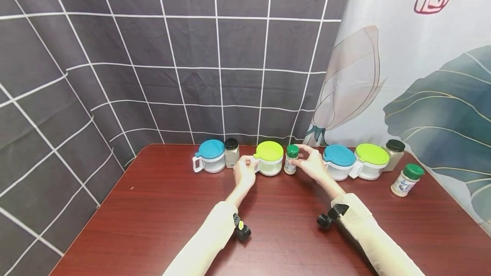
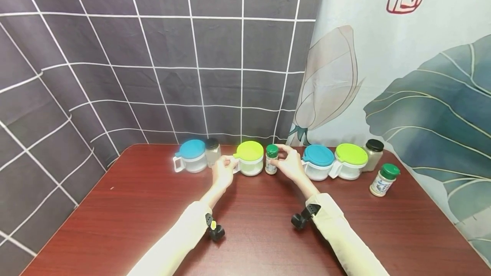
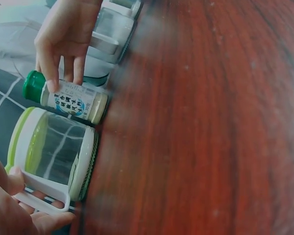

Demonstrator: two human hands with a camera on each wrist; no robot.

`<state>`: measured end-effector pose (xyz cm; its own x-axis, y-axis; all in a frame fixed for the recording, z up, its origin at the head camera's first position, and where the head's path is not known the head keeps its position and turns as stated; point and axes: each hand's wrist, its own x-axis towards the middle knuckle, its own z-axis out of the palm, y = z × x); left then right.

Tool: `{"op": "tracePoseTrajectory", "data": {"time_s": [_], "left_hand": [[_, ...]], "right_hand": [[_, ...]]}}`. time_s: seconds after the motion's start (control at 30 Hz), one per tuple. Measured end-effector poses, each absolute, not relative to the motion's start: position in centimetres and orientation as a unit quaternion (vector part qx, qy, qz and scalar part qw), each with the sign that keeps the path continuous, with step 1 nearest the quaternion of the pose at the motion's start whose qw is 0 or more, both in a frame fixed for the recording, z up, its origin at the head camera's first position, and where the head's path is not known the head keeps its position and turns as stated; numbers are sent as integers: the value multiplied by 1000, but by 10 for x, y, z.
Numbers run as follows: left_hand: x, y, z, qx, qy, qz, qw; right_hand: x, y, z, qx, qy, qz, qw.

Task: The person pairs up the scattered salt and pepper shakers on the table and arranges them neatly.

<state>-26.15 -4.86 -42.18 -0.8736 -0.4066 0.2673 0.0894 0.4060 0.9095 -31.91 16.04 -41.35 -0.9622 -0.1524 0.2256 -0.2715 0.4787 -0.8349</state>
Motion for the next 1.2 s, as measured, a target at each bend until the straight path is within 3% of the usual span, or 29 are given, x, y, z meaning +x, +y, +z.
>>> {"op": "tracePoseTrajectory", "data": {"time_s": [0.27, 0.47, 0.77, 1.2], "left_hand": [[-263, -49, -425, 81, -808, -530, 245], [-265, -53, -425, 65, -813, -536, 219], [-270, -58, -422, 45, -803, -561, 197], [-276, -61, -419, 43, -784, -597, 165]], "right_hand": [[-319, 161, -415, 125, -860, 491, 60], [-318, 160, -416, 132, -862, 486, 63], [-322, 156, -423, 179, -853, 477, 112], [-320, 154, -415, 140, -865, 478, 58]]}}
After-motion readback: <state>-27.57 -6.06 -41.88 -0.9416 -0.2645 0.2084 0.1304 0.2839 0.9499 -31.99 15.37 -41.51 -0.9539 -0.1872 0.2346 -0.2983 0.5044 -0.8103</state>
